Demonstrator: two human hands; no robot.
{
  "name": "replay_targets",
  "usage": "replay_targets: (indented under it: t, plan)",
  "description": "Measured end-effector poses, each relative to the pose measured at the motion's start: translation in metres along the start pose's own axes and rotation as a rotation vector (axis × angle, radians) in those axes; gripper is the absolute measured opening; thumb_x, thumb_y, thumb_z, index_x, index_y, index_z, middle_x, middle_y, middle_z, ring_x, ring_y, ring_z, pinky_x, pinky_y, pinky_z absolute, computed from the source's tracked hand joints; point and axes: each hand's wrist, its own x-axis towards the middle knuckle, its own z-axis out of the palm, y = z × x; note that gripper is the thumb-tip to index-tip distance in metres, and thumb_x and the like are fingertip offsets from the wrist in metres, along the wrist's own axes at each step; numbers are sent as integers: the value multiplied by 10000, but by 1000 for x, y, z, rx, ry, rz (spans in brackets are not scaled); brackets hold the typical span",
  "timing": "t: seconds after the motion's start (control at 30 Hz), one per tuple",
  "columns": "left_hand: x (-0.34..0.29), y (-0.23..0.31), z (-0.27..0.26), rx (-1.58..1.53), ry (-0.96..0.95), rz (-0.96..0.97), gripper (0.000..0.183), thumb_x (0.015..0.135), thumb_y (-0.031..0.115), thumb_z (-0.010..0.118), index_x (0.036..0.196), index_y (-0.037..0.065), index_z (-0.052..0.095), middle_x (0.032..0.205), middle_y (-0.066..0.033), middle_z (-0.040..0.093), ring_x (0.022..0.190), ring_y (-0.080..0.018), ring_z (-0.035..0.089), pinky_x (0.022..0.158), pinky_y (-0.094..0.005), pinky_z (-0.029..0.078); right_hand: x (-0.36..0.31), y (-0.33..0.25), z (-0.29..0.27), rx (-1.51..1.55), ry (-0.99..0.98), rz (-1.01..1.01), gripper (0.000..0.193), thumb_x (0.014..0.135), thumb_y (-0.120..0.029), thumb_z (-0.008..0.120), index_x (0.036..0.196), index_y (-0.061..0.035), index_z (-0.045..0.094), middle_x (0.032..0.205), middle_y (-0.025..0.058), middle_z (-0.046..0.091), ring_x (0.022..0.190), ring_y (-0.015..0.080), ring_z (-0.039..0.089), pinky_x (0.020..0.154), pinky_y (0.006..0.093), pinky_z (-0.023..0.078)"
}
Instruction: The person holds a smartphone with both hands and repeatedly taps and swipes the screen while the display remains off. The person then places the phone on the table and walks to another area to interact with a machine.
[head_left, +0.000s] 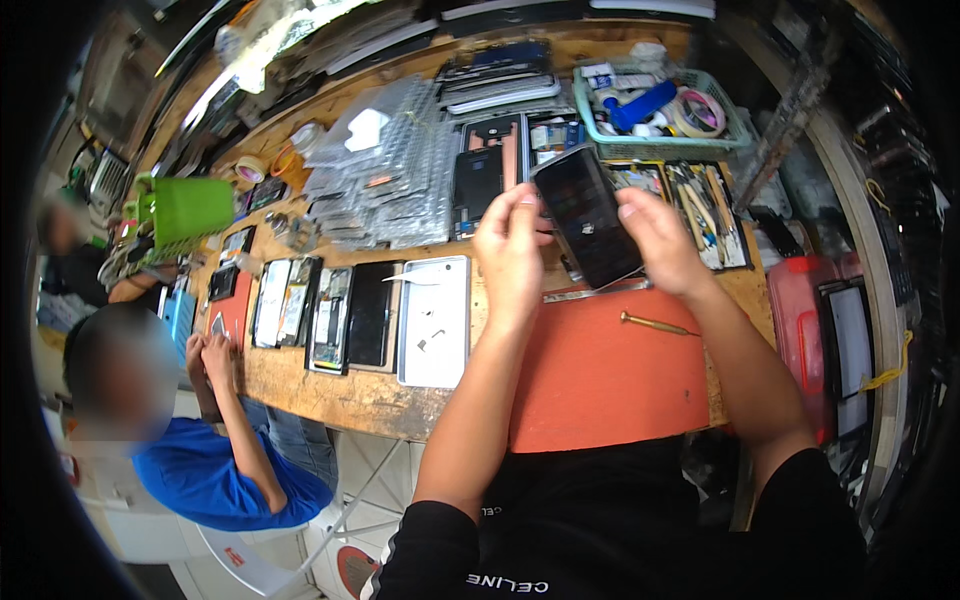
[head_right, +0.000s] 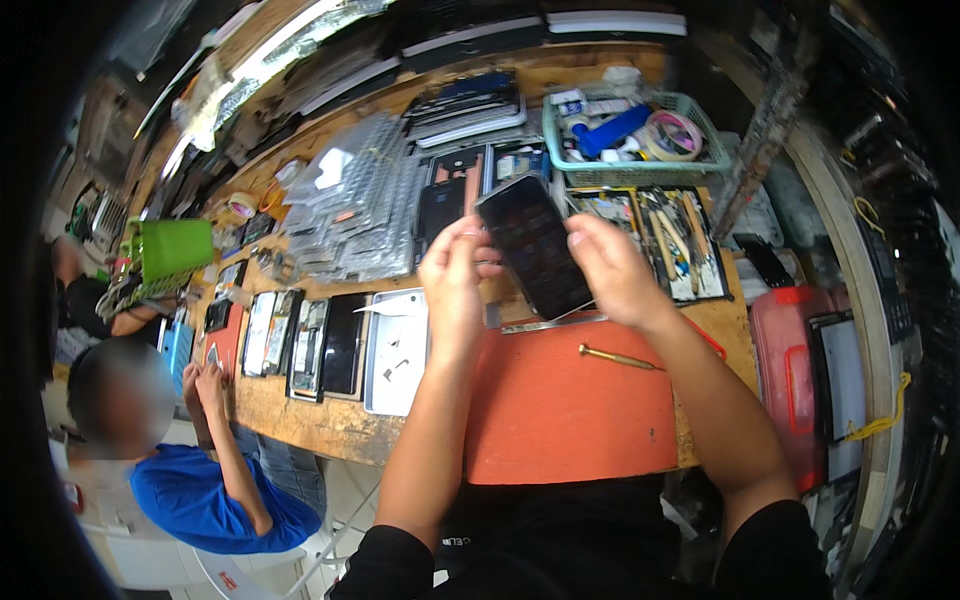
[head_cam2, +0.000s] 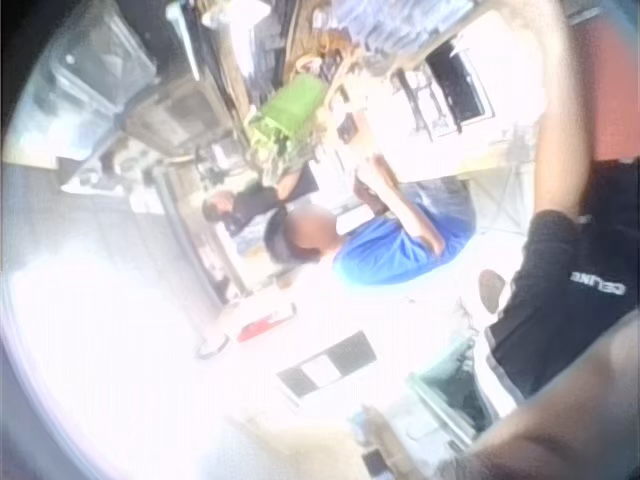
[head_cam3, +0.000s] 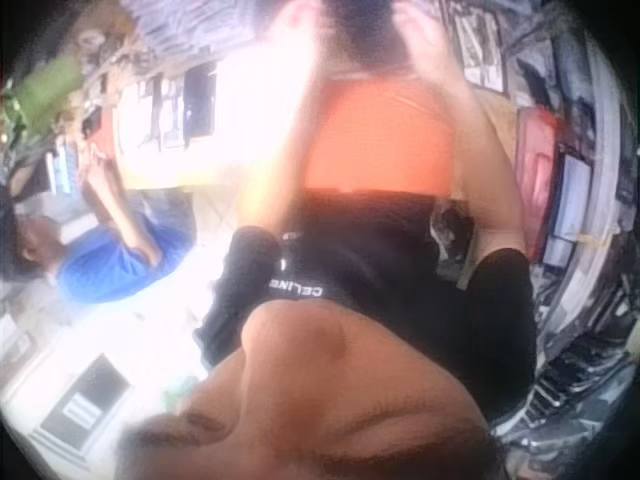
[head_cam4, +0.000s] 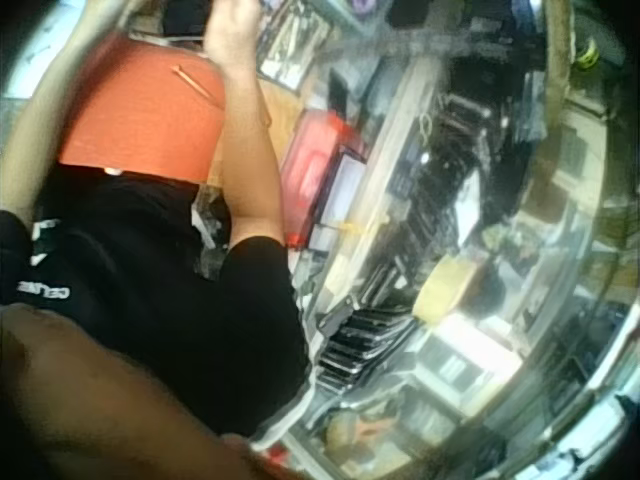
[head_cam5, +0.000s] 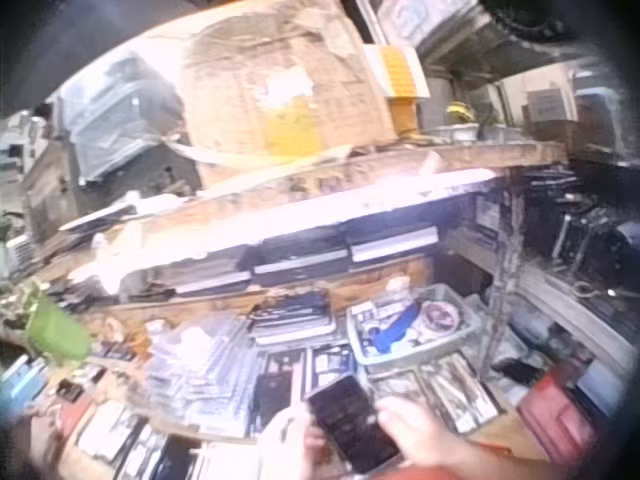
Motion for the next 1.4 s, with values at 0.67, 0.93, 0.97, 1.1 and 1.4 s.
replay_targets:
  t: [0.67,0.93,0.97,1.1,1.4]
  plan:
    - [-262,20,-209,1131,-300,596,213,775,21,710,987,40,732,668,-63,559,574,-238,585,536,-364,469,21,13,-62,-791,198,169,321,889,-183,567,1077,31,715,995,267,714,971,425,691,861,472,523]
    - [-352,21,-340,1389,-23,230,245,762,252,751,951,97,762,820,-75,588,807,-288,585,747,-438,448,8,-26,-1,-577,220,-389,156,864,-47,652,1003,1,705,938,159,681,890,326,660,797,406,521]
    - [-364,12,-351,1397,-65,173,285,756,305,756,958,105,768,851,-73,589,852,-292,579,791,-447,438,-2,-41,20,-568,110,-409,139,864,-41,648,982,5,706,924,162,682,875,331,663,787,406,523]
    - [-403,-13,-405,1316,-109,23,422,735,413,745,1035,118,761,965,-91,563,950,-313,519,876,-478,382,-53,-64,89,-630,-386,-488,99,833,-8,643,923,0,683,860,158,651,816,342,637,753,419,505]
    - [-418,-62,-468,1162,93,70,409,827,409,583,1032,88,732,951,-138,487,918,-334,473,855,-487,370,-86,-61,127,-786,-441,-388,239,703,3,643,937,-33,619,916,147,566,844,346,571,751,432,460]
